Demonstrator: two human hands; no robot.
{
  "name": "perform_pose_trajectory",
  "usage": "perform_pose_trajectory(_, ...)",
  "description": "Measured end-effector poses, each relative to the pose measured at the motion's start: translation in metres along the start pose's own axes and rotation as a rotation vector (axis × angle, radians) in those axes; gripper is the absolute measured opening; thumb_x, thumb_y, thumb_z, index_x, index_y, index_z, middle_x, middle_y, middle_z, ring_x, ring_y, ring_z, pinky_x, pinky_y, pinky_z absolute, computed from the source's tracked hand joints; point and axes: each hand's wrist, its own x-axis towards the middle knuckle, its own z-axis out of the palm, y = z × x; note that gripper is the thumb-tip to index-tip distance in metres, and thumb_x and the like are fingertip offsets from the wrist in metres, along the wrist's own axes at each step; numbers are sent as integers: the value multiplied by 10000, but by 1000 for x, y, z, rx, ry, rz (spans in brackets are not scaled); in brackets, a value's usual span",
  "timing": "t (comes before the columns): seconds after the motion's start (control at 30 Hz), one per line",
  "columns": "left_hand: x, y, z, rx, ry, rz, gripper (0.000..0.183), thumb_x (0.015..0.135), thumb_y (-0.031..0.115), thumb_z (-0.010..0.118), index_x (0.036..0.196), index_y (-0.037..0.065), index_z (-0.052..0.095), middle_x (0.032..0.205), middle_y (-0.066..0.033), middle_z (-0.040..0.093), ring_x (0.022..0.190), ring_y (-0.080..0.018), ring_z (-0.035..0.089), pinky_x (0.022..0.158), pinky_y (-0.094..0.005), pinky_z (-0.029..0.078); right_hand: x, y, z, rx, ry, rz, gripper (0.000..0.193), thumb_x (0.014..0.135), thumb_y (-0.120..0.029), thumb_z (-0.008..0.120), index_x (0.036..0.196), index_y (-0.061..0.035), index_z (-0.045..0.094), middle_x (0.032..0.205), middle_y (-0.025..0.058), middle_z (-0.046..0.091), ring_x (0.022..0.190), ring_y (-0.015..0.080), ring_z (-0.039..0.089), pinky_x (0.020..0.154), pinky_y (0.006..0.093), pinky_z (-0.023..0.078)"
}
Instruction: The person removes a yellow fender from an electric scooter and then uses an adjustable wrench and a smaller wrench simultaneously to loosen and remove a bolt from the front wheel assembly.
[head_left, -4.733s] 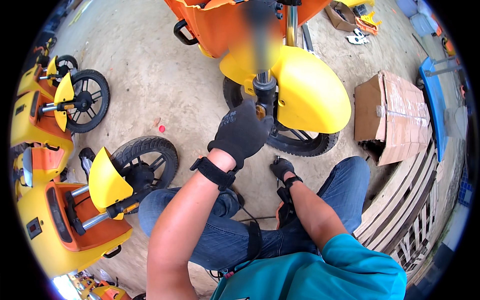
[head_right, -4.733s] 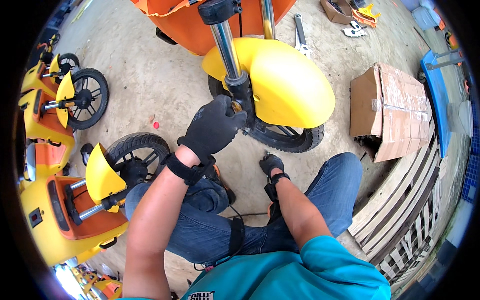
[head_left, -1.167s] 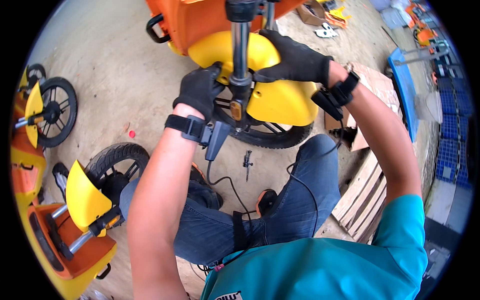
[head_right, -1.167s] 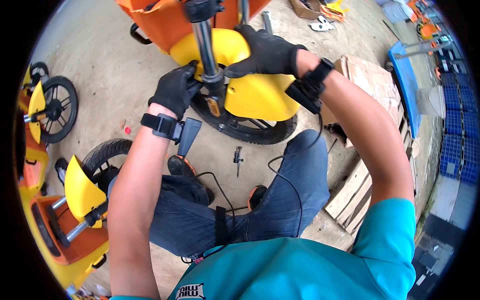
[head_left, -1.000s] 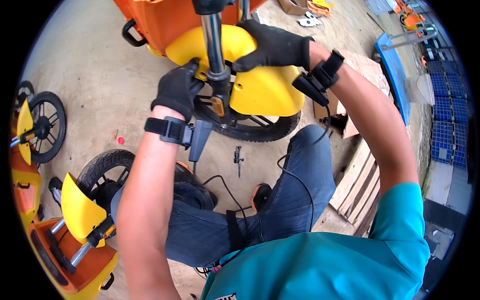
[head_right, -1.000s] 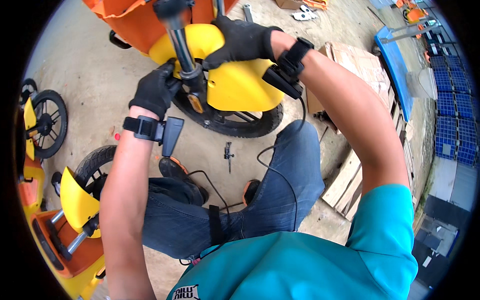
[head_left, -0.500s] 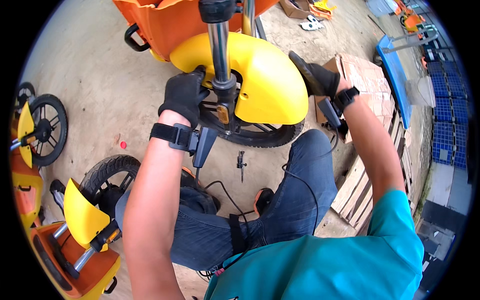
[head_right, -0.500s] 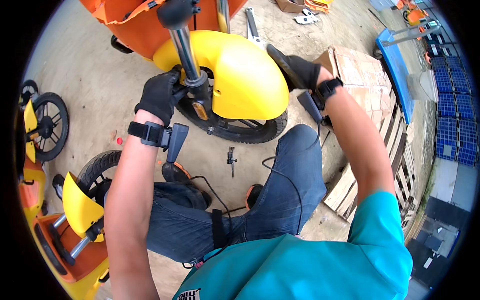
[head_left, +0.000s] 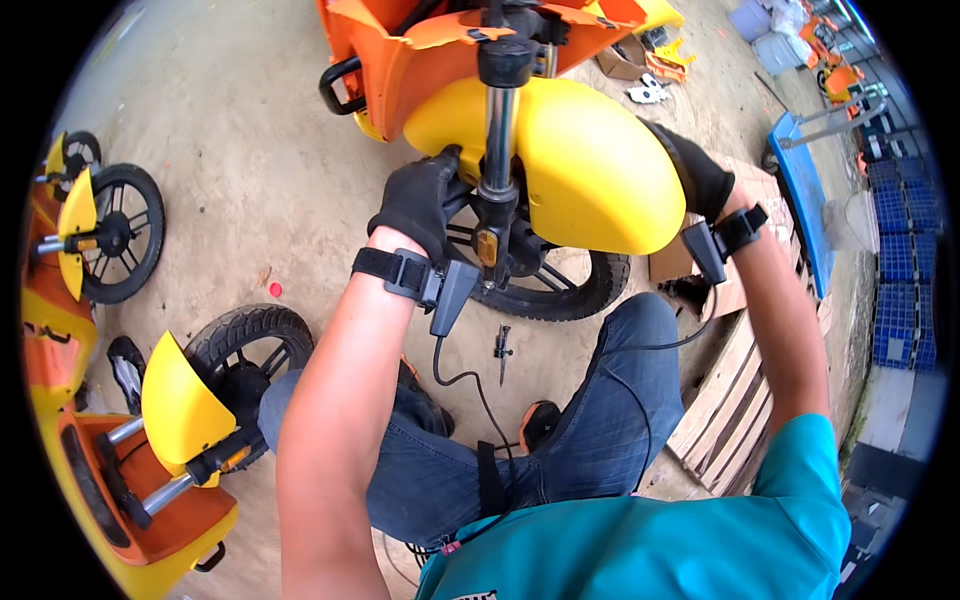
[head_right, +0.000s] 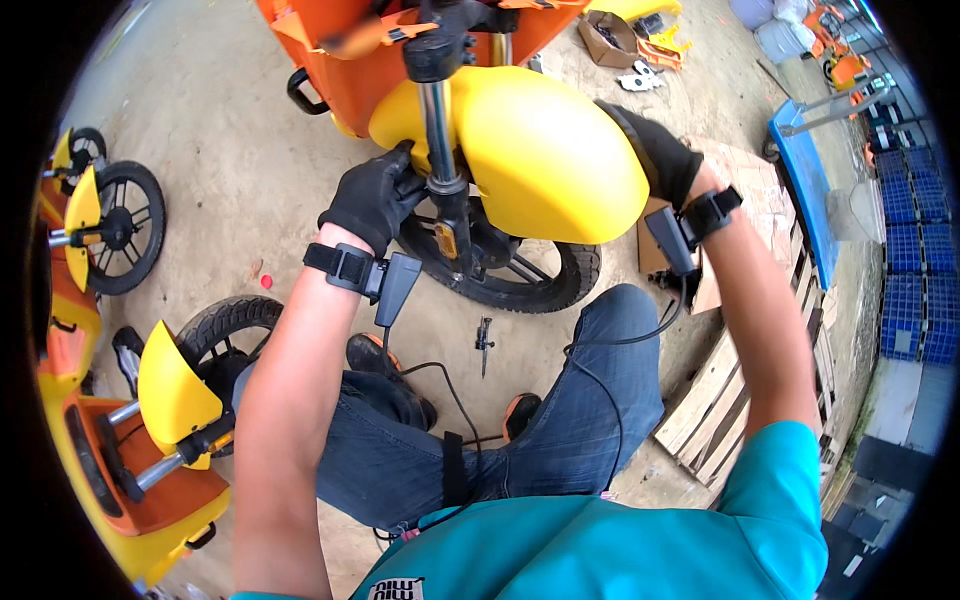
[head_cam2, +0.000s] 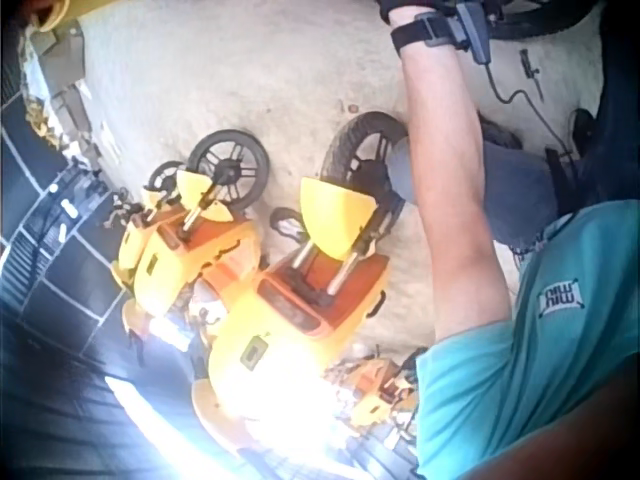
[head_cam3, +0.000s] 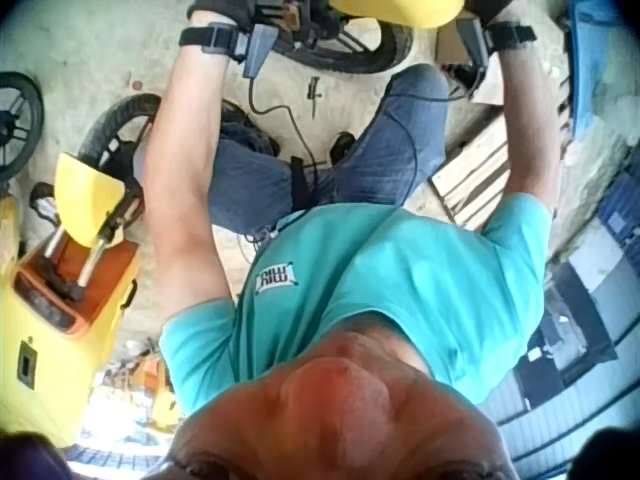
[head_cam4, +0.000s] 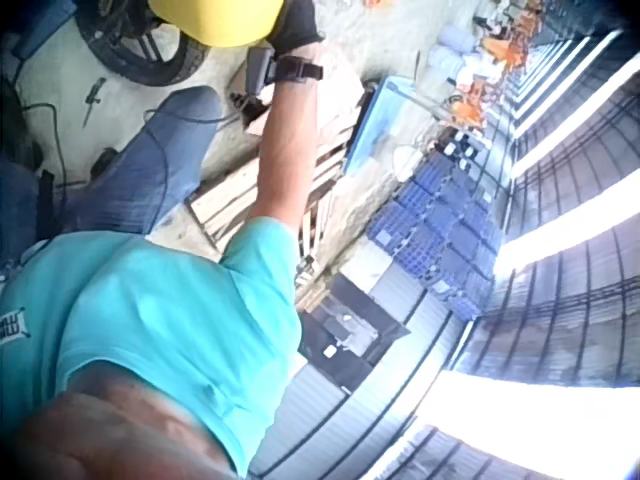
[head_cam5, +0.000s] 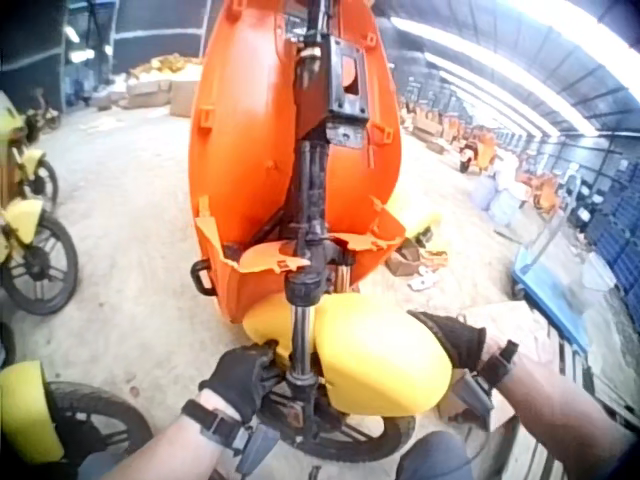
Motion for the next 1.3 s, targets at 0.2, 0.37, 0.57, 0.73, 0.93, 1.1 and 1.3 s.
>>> perform_pose_trajectory(0.2,-6,11,14,55,-77,57,240,932,228,603,1114,76,565,1019,-72,612,942,-172,611,846,-317,515,-28,-38,27,286,-53,71,673,794,-171,736,1376,-44,424,1388,135,475,1284,238,439,1082,351,339)
perform_pose_trajectory(0.37,-9,19,12,94,-136,39,258,938,240,595,1108,48,573,1025,-76,612,916,-175,618,842,-312,520,-33,-57,11,145,-4,95,694,830,-156,703,1415,-33,350,1377,152,481,1257,258,471,1061,351,365)
perform_pose_trajectory(0.57,-2,16,20,217,-110,151,293,949,226,570,1129,-5,570,998,-82,617,893,-171,622,825,-302,532,-48,-38,21,196,-64,323,619,934,-302,568,1432,-38,312,1319,130,519,1144,202,539,998,355,422)
perform_pose_trajectory(0.73,2,4,20,143,-77,169,353,940,273,592,1109,-37,588,964,-90,624,846,-151,617,756,-258,531,-16,-82,1,499,149,473,741,909,-575,505,1387,-19,395,1293,147,526,1137,218,540,989,343,415)
perform_pose_trajectory(0.93,13,-6,3,222,-249,77,422,1025,345,371,1244,-3,467,1108,-120,600,966,-182,625,839,-281,543,53,-123,4,-10,81,167,922,764,-630,661,1375,-8,362,1222,248,553,1098,338,581,941,384,453)
perform_pose_trajectory(1.1,6,-6,17,84,-307,6,400,1031,316,361,1237,-6,478,1108,-119,602,960,-161,622,846,-263,537,82,-112,5,65,-9,209,857,738,-578,691,1321,-18,405,1143,224,605,997,332,631,880,384,485)
perform_pose_trajectory(1.3,-3,0,21,434,-399,193,292,973,204,446,1165,14,558,1026,-76,639,882,-137,621,798,-264,531,103,-106,2,63,-91,283,819,692,-468,719,1311,-25,416,1094,208,631,954,323,646,864,362,494)
